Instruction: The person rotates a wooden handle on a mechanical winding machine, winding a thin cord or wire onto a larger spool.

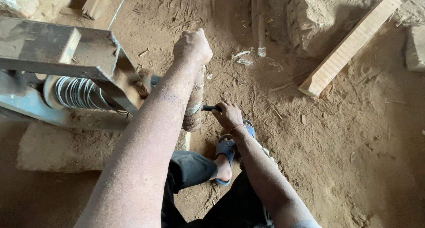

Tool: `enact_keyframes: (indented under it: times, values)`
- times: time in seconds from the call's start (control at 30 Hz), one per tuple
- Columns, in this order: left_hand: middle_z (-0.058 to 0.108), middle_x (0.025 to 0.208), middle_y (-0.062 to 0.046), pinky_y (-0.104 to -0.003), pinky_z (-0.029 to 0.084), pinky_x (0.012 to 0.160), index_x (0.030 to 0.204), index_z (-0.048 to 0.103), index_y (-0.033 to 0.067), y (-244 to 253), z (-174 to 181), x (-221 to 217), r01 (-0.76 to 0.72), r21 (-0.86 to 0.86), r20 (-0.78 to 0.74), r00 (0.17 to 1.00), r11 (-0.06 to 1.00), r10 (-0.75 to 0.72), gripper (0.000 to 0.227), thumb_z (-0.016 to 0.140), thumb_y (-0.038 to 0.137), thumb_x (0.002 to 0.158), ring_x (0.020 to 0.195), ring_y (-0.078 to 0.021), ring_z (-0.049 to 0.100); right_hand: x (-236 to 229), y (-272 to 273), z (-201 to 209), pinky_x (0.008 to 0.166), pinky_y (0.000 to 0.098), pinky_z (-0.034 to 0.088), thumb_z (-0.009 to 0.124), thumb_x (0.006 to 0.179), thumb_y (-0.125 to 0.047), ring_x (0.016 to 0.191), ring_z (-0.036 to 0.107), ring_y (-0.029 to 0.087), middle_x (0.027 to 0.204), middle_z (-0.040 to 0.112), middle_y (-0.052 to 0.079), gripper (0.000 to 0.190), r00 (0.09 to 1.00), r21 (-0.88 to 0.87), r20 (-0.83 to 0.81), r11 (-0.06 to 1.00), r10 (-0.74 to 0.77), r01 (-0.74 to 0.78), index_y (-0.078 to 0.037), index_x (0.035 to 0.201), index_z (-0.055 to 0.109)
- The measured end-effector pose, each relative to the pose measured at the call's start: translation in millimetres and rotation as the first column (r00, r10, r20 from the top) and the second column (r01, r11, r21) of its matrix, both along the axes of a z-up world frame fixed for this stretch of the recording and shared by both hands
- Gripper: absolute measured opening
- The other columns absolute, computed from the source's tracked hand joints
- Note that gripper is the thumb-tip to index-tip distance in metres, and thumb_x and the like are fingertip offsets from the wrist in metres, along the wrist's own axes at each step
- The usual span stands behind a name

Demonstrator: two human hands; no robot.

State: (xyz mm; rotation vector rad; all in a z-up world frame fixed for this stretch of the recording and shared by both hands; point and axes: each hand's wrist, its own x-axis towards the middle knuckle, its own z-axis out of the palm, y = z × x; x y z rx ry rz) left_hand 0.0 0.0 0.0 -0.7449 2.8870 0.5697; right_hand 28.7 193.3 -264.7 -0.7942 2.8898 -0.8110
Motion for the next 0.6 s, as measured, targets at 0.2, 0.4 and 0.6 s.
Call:
enact_keyframes:
  times: [0.2, 0.4, 0.6]
  values:
    - [0.070, 0.109, -0.019, -0.043, 0.064, 0.082, 0.127, 0.063, 0.0011, -5, -6, -20, -0.012, 0.015, 0.108, 0.994, 1.000, 0.010, 0.032, 0.064, 0.012, 0.097, 0.093, -0.0266, 0.072, 2, 5, 12, 0.085, 0.0504, 0.050, 0.070, 0.088, -0.044, 0.096, 0.066, 0.037, 0.095, 0.073, 0.012, 0.032, 0.995, 0.016, 0.060, 0.997, 0.078, -0.079, -0.017, 0.103, 0.076]
    - [0.072, 0.109, -0.020, -0.044, 0.061, 0.083, 0.119, 0.068, -0.0009, -21, -22, -46, 0.054, -0.050, 0.188, 0.981, 0.997, -0.044, 0.027, 0.065, 0.012, 0.096, 0.092, -0.0284, 0.072, 5, 9, 21, 0.078, 0.0496, 0.052, 0.067, 0.089, -0.045, 0.085, 0.068, 0.036, 0.083, 0.073, 0.014, 0.035, 0.986, -0.019, 0.109, 0.992, 0.128, -0.126, -0.015, 0.103, 0.077]
    - [0.070, 0.128, -0.021, -0.046, 0.055, 0.100, 0.125, 0.073, 0.0050, -24, -19, -58, 0.093, -0.062, 0.257, 0.964, 0.994, -0.074, 0.037, 0.071, 0.018, 0.090, 0.112, -0.0336, 0.070, 4, 8, 26, 0.070, 0.0499, 0.053, 0.060, 0.093, -0.053, 0.074, 0.070, 0.036, 0.074, 0.071, 0.016, 0.047, 0.976, 0.063, 0.181, 0.988, 0.125, -0.139, -0.010, 0.092, 0.078]
